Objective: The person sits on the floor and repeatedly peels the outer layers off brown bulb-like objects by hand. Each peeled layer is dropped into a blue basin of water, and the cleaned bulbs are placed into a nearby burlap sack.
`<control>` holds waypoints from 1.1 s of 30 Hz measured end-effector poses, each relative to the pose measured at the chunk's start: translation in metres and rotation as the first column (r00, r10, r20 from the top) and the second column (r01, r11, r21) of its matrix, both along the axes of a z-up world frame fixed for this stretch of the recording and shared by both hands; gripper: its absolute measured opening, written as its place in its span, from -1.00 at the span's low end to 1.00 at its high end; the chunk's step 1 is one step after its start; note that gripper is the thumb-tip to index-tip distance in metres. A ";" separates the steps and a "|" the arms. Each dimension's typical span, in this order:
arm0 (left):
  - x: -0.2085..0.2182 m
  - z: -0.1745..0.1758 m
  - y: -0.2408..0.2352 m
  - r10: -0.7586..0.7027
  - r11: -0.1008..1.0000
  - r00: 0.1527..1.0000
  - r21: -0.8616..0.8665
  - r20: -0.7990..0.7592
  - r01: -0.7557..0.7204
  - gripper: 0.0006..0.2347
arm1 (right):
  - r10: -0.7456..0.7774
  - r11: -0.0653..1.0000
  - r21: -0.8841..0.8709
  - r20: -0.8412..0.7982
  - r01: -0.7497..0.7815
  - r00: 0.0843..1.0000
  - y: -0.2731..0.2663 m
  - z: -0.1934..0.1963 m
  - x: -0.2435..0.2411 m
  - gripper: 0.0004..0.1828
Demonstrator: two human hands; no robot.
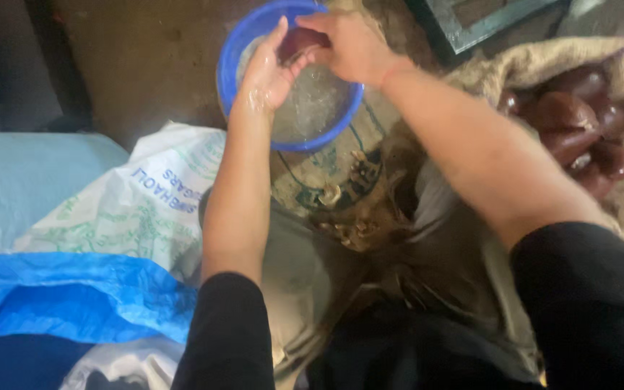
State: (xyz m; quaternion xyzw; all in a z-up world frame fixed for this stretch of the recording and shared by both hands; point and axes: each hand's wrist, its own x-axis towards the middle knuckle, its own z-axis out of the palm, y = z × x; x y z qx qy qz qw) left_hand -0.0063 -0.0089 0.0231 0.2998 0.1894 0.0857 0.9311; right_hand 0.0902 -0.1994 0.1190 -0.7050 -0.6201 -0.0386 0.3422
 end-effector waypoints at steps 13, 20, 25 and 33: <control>-0.029 0.022 0.016 -0.119 0.936 0.965 0.299 -0.232 0.188 -0.51 | -0.191 0.981 -0.171 -0.818 0.087 0.543 0.044 -0.022 0.033 -0.54; 0.019 -0.009 0.004 0.219 0.971 0.975 0.104 -0.041 -0.214 -0.53 | 0.022 0.987 -0.158 -0.100 -0.038 0.995 0.050 0.018 -0.001 -0.22; 0.033 -0.011 0.004 0.232 0.952 0.972 0.216 -0.046 -0.217 -0.46 | 0.083 0.991 -0.100 -0.075 -0.091 0.994 0.055 0.022 0.012 -0.07; 0.011 0.006 0.013 0.093 0.992 0.987 -0.095 0.128 -0.081 -0.55 | -0.165 0.979 -0.196 -0.924 -0.057 0.345 0.057 0.005 0.043 -0.22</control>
